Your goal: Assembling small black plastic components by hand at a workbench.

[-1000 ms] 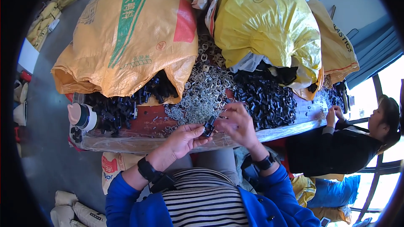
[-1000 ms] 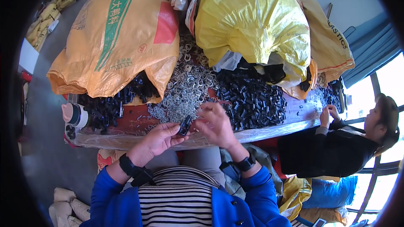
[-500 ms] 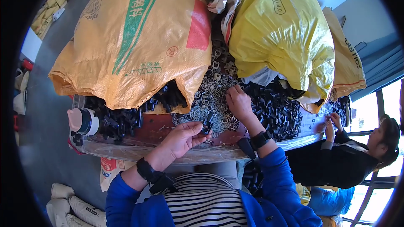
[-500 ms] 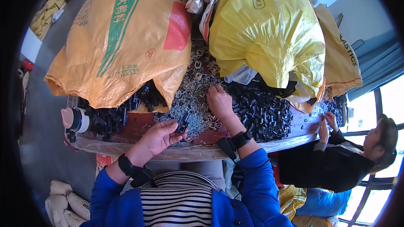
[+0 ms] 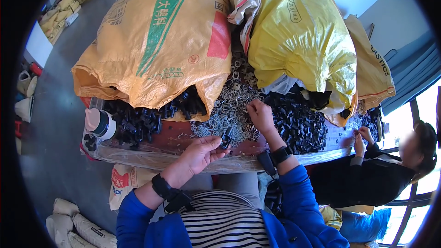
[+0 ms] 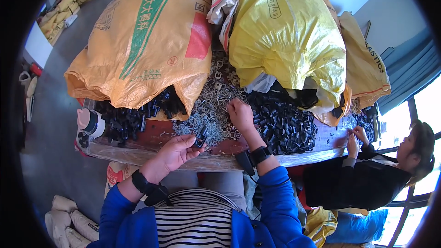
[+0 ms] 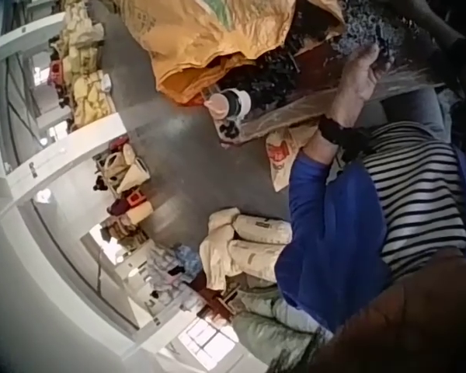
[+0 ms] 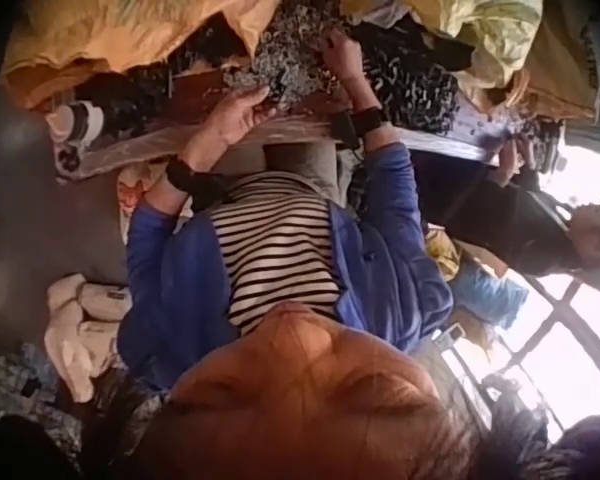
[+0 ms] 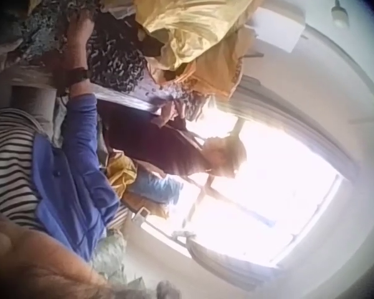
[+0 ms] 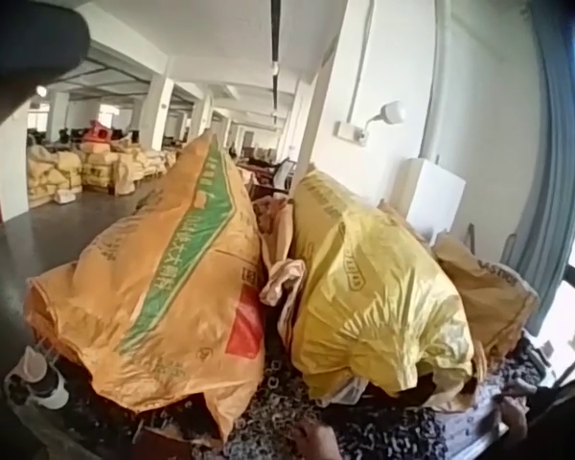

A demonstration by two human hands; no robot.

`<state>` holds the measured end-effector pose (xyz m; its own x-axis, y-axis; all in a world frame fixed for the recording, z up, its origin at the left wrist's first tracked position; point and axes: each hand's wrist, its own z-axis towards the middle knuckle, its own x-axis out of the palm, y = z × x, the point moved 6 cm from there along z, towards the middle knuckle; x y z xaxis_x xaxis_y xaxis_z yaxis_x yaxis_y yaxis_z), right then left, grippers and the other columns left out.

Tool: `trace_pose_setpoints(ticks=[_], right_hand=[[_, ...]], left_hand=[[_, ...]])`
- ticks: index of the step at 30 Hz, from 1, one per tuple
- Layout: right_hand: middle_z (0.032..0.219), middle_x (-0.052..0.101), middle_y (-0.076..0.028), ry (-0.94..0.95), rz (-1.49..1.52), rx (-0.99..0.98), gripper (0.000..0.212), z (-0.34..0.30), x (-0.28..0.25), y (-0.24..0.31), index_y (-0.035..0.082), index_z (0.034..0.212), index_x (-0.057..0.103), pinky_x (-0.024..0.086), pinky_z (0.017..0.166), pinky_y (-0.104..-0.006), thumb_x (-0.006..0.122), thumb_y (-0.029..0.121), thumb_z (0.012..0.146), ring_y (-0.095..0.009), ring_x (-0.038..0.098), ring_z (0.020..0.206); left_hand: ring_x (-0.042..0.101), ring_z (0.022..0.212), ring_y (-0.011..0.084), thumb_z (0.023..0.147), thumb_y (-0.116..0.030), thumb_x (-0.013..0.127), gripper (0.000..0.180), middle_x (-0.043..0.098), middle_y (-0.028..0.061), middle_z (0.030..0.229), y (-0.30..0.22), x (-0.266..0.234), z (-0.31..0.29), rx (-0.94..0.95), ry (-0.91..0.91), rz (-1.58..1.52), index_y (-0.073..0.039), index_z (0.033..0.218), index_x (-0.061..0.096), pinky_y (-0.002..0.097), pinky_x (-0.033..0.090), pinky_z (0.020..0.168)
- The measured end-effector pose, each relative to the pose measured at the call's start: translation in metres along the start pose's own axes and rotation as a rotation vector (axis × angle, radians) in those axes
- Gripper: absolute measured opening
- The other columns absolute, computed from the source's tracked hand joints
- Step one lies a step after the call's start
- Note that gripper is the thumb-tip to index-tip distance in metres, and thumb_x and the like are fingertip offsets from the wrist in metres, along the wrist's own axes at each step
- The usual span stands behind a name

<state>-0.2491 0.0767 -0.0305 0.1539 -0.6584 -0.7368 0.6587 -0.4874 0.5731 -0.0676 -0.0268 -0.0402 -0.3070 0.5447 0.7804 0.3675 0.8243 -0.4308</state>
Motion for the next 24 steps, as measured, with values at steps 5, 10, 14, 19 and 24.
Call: trace_pose_setpoints(ticks=[5, 10, 14, 19, 24], right_hand=[[0.054, 0.049, -0.011, 0.015, 0.129, 0.186, 0.017, -0.01, -0.013, -0.012, 0.0, 0.068, 0.049, 0.039, 0.048, -0.0301, 0.054, 0.014, 0.076, -0.02, 0.048, 0.048], [0.054, 0.047, -0.009, 0.05, 0.395, 0.362, 0.018, -0.018, -0.007, -0.029, -0.001, 0.07, 0.05, 0.036, 0.047, -0.0271, 0.053, 0.015, 0.079, -0.012, 0.043, 0.049], [0.056, 0.048, -0.005, -0.015, 0.376, 0.259, 0.017, -0.016, -0.005, -0.02, -0.001, 0.074, 0.051, 0.036, 0.045, -0.0249, 0.051, 0.014, 0.08, -0.01, 0.042, 0.048], [0.057, 0.046, 0.0, 0.139, 0.595, 0.389, 0.015, -0.016, 0.004, -0.006, 0.0, 0.076, 0.051, 0.034, 0.044, -0.02, 0.049, 0.014, 0.082, -0.006, 0.041, 0.048], [0.055, 0.043, 0.002, 0.299, 1.009, 0.581, 0.015, -0.033, 0.006, 0.016, 0.002, 0.076, 0.049, 0.027, 0.041, -0.0172, 0.046, 0.014, 0.084, -0.004, 0.036, 0.045]], left_hand=[[0.058, 0.078, 0.0184, 0.082, -0.014, 0.048, 0.015, 0.057, 0.0134, 0.089, 0.003, 0.004, 0.001, 0.005, -0.014, 0.018, -0.003, 0.092, 0.053, 0.0246, 0.049, 0.066], [0.058, 0.075, 0.017, 0.082, -0.015, 0.048, 0.015, 0.058, 0.0129, 0.089, 0.003, 0.007, 0.011, -0.008, -0.025, -0.004, -0.003, 0.091, 0.053, 0.0238, 0.049, 0.064], [0.057, 0.074, 0.0164, 0.082, -0.014, 0.049, 0.014, 0.058, 0.0121, 0.088, 0.0, 0.005, 0.021, -0.015, -0.028, -0.025, -0.004, 0.09, 0.053, 0.024, 0.049, 0.062], [0.057, 0.076, 0.015, 0.081, -0.014, 0.051, 0.015, 0.058, 0.0103, 0.089, -0.009, 0.0, 0.029, 0.02, 0.013, -0.039, -0.005, 0.092, 0.053, 0.0241, 0.048, 0.064], [0.056, 0.08, 0.0134, 0.081, -0.014, 0.051, 0.017, 0.058, 0.0086, 0.09, -0.017, 0.003, 0.034, 0.054, 0.011, -0.027, -0.005, 0.095, 0.053, 0.0245, 0.046, 0.068]])
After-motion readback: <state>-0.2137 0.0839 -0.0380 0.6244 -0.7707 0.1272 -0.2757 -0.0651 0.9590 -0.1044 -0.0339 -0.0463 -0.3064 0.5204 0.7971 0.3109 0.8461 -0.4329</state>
